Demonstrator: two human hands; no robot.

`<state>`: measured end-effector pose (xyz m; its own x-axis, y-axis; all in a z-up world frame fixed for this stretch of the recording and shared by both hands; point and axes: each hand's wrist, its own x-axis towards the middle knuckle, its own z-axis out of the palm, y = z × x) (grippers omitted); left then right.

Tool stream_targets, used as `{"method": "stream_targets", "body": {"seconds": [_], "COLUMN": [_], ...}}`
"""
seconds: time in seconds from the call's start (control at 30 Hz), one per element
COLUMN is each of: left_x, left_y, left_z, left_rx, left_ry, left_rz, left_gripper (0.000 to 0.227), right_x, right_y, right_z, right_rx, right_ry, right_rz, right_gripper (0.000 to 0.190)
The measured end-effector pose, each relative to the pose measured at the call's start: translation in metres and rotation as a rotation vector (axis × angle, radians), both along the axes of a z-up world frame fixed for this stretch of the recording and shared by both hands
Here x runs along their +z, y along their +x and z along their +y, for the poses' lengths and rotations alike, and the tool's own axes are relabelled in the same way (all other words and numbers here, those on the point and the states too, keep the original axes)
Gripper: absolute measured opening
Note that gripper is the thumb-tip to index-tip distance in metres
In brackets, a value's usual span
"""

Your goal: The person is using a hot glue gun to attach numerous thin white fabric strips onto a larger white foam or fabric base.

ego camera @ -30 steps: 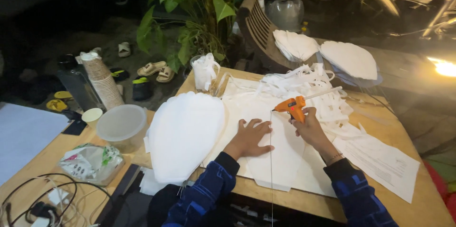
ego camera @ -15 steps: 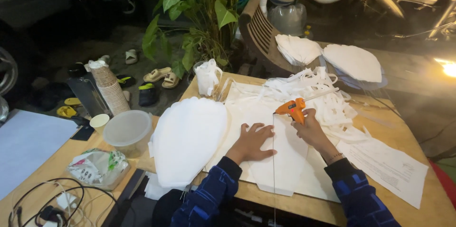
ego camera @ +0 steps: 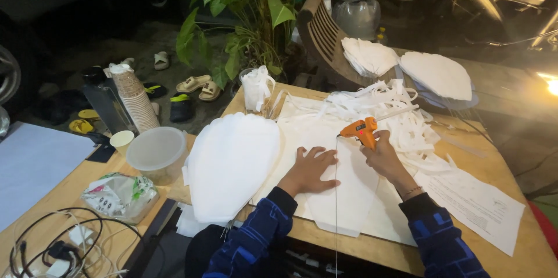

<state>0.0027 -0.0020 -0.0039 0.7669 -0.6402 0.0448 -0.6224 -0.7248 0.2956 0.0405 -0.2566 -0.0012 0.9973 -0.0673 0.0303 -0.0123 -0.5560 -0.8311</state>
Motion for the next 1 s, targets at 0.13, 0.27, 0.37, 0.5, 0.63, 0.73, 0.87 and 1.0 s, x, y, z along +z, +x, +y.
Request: {"method": "stream_targets", "body": {"seconds": [0.13, 0.27, 0.37, 0.5, 0.63, 0.73, 0.87, 1.0], "left_x": [0.001, 0.004, 0.005, 0.006, 0.005, 0.005, 0.008, 0.008], "left_y": [-0.001, -0.002, -0.002, -0.002, -0.002, -0.003, -0.004, -0.003], "left_z": [0.000, 0.000, 0.001, 0.001, 0.001, 0.001, 0.001, 0.001], "left_rx": [-0.001, 0.006, 0.002, -0.006, -0.004, -0.002, 0.002, 0.003], "left_ry": [-0.003, 0.011, 0.011, 0.005, 0.006, 0.000, -0.001, 0.010], "left_rz": [0.019, 0.023, 0.028, 0.031, 0.032, 0.025, 0.030, 0.034], "left_gripper": [0.078, 0.076, 0.076, 0.076, 0.075, 0.074, 0.075, 0.074], "right_x": [-0.001, -0.002, -0.004, -0.003, 0.003, 0.010, 0.008, 0.011], "right_y": [0.001, 0.004, 0.005, 0.006, 0.000, -0.006, -0.003, -0.007], "right_z": [-0.002, -0.006, -0.009, -0.009, -0.005, 0.001, 0.002, 0.006], "right_rx": [-0.009, -0.011, -0.002, 0.002, 0.014, 0.010, -0.005, -0.023], "right_ry": [0.023, 0.006, 0.019, 0.021, 0.032, 0.032, 0.018, 0.021], "right_rz": [-0.003, 0.005, -0.004, -0.018, -0.022, -0.032, -0.012, -0.005], "right_gripper": [0.043, 0.043, 0.043, 0.043, 0.042, 0.042, 0.042, 0.042]}}
